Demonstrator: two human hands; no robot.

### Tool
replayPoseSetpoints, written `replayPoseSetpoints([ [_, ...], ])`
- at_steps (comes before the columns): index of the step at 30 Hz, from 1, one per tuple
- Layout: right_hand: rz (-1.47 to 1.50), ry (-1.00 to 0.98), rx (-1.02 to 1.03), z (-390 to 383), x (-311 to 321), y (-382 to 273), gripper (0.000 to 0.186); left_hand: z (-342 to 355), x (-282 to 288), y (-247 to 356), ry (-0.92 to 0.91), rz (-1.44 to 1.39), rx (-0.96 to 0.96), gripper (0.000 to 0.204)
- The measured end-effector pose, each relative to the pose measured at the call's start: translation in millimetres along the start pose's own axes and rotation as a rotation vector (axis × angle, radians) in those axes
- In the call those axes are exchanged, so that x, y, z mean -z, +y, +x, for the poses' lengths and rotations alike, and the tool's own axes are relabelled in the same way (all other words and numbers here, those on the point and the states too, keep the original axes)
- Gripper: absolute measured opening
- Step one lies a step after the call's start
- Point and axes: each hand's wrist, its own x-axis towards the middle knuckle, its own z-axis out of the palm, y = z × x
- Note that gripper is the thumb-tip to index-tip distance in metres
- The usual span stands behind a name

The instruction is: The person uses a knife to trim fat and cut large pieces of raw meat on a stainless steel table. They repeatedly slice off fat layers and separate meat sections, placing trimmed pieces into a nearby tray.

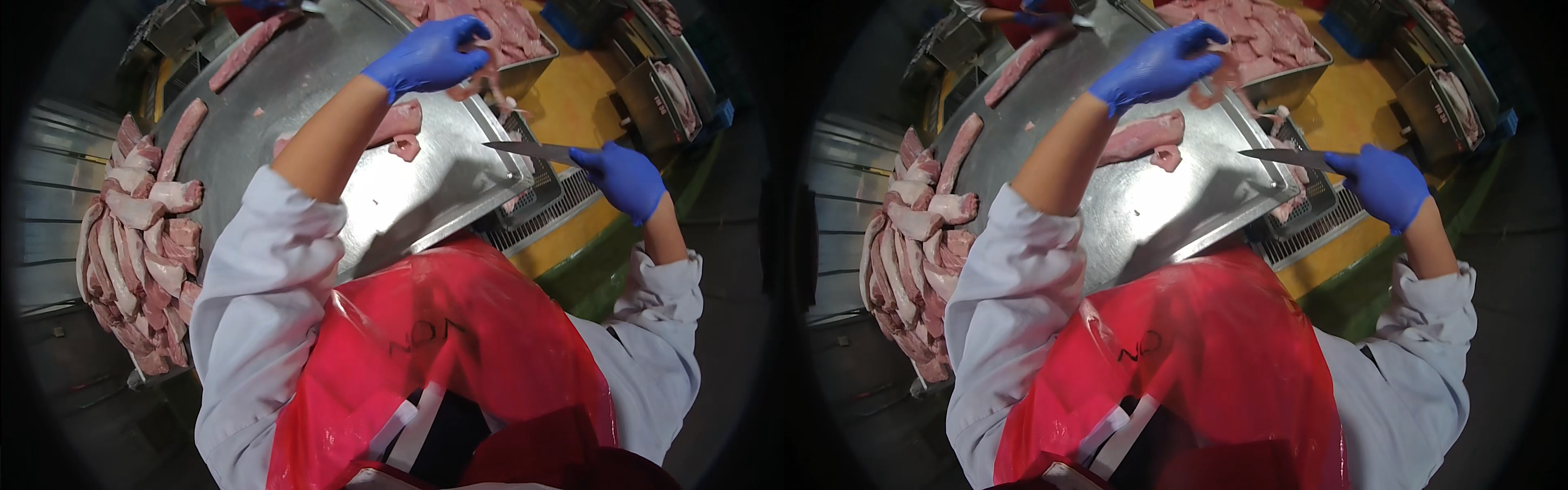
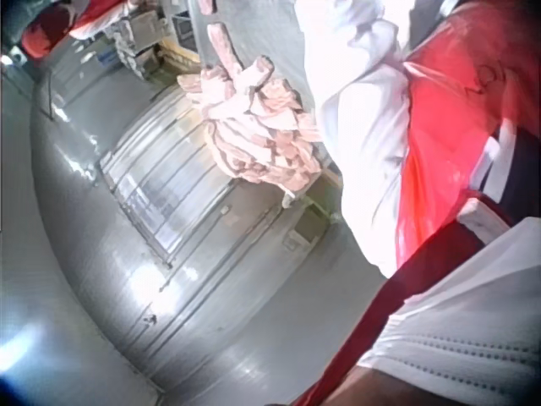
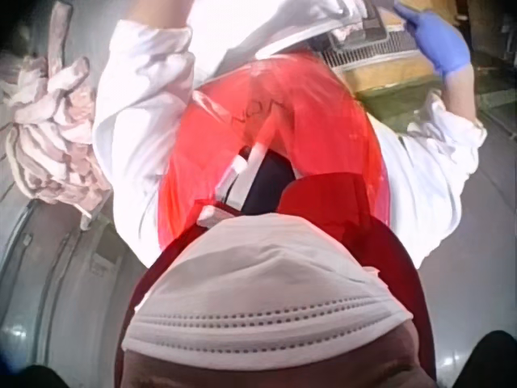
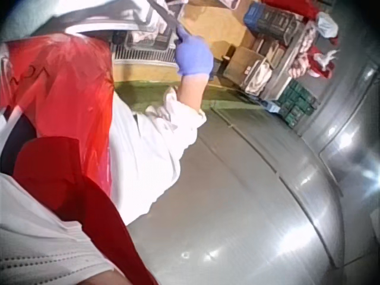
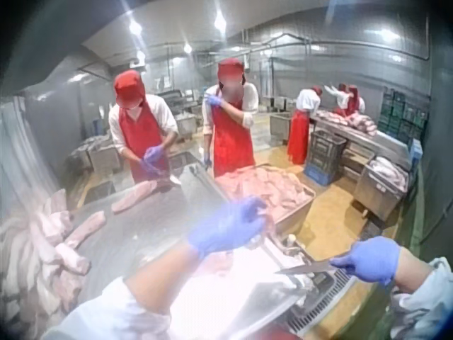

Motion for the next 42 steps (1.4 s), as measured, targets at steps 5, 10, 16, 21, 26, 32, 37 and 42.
replayPoseSetpoints([
  [5, 0.291, -0.340, -0.056, -34, -90, 71, 0.049, -61, -88, -124, -0.259, 0.428, 0.332, 0.054],
  [10, 0.616, -0.339, -0.122, -48, -150, 78, 0.054, -242, -141, -157, -0.212, 0.474, 0.194, 0.039],
  [16, 0.794, -0.266, 0.062, 47, -170, 19, 0.055, -388, -96, -133, 0.268, 0.397, 0.663, 0.028],
  [21, 0.716, -0.188, 0.385, 140, -188, -46, 0.056, -493, -46, -38, 0.607, 0.570, 0.977, 0.017],
  [26, 0.630, -0.189, 0.656, 202, -219, -116, 0.055, -582, -44, 86, 0.838, 0.774, 1.140, 0.014],
  [32, 0.495, -0.263, 0.852, 236, -223, -184, 0.052, -645, -26, 190, 0.372, 0.933, 1.596, 0.048],
  [37, 0.537, -0.276, 0.894, 241, -227, -217, 0.054, -552, 82, 264, 0.202, 1.266, 1.256, 0.065],
  [42, 0.533, -0.204, 0.860, 231, -214, -225, 0.055, -490, 131, 303, 0.269, 1.525, 0.974, 0.069],
])
